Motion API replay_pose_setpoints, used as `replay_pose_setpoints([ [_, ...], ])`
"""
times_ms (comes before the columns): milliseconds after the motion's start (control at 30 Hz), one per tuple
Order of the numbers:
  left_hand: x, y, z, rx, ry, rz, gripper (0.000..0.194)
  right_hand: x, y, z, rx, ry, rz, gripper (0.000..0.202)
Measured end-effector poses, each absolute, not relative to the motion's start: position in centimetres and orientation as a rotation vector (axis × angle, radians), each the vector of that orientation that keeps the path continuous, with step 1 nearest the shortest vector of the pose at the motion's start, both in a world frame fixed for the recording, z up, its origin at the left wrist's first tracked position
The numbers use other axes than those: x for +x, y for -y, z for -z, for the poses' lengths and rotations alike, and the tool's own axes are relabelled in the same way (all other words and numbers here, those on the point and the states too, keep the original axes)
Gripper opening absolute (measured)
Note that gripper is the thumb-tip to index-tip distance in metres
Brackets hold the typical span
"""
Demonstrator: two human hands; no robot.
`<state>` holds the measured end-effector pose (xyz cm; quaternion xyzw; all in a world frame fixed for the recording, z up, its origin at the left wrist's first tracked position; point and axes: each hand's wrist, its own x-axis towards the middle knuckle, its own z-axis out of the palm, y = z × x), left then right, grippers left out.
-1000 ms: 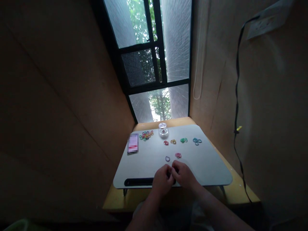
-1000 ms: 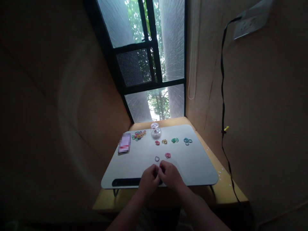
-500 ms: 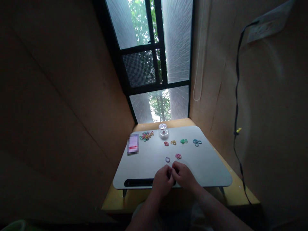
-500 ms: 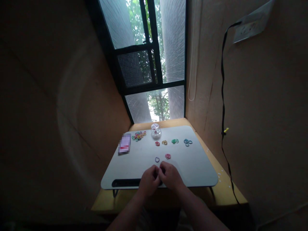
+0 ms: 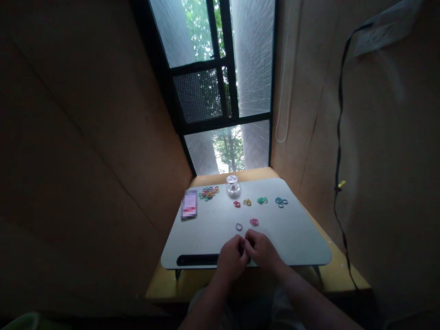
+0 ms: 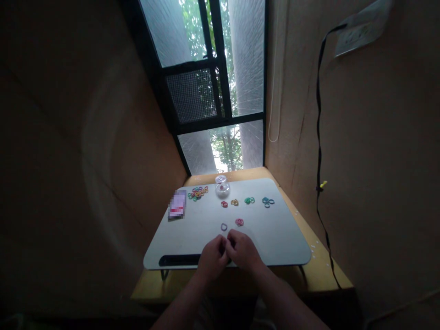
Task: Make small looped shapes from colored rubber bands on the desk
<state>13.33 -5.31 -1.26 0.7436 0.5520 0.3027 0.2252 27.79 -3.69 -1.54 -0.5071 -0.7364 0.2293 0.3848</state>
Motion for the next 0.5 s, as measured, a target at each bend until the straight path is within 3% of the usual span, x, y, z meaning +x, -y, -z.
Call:
replay_pose_setpoints([
  [500,13.89,4.87,1.64,2.095,-1.604,-0.717,0.005,28.37,3.16,1.77,-1.262,1.869,-0.678,0.015],
])
